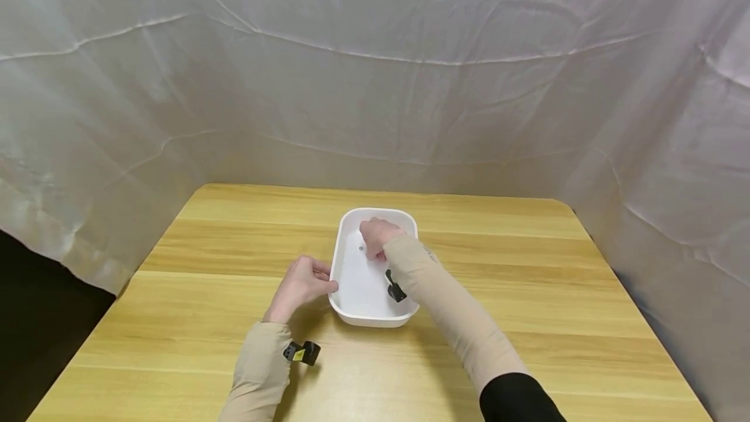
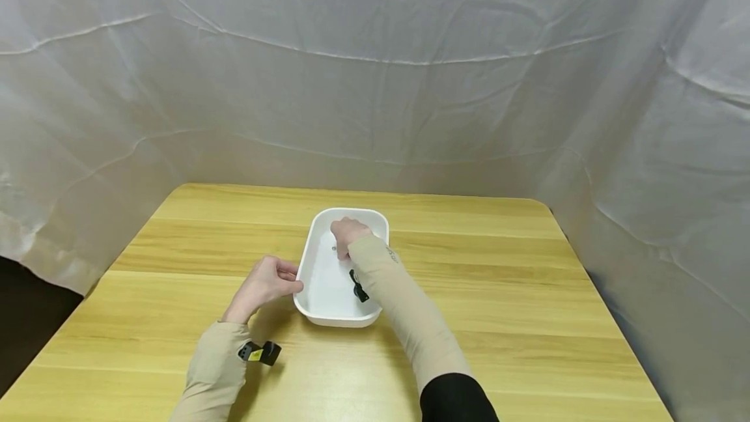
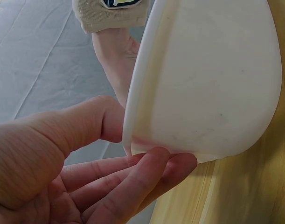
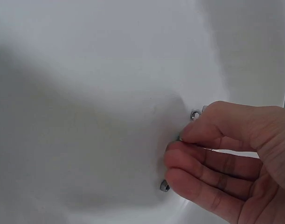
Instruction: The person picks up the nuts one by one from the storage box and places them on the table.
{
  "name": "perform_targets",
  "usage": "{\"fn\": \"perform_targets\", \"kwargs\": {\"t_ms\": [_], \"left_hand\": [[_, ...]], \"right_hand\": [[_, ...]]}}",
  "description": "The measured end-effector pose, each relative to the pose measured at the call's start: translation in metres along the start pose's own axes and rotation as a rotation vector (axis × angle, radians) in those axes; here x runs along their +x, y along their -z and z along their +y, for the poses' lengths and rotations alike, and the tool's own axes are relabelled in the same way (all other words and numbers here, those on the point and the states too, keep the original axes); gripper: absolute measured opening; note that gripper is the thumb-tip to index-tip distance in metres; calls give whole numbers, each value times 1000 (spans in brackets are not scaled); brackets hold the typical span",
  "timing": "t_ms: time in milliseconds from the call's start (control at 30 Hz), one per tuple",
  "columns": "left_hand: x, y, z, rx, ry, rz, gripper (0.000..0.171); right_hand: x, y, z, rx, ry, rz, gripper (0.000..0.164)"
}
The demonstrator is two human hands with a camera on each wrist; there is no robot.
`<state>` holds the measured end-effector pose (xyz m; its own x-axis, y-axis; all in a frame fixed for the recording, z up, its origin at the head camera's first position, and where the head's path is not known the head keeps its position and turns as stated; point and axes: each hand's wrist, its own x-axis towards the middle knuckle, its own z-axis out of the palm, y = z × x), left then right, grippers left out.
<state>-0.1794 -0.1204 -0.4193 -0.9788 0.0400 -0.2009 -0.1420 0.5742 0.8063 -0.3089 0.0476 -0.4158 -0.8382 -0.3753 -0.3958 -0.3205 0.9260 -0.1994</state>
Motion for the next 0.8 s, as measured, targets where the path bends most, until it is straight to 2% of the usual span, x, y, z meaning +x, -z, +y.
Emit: {"fn": "perform_targets", "kwargs": {"t_ms": [433,800], "left_hand": [[0,0,-2,-1,-3,5,33],[0,3,-1,10,5,-2,36]], "right_hand": [[1,2,1,-4,-15,-22,16],[-5,11,6,115,30,-33,16]]}}
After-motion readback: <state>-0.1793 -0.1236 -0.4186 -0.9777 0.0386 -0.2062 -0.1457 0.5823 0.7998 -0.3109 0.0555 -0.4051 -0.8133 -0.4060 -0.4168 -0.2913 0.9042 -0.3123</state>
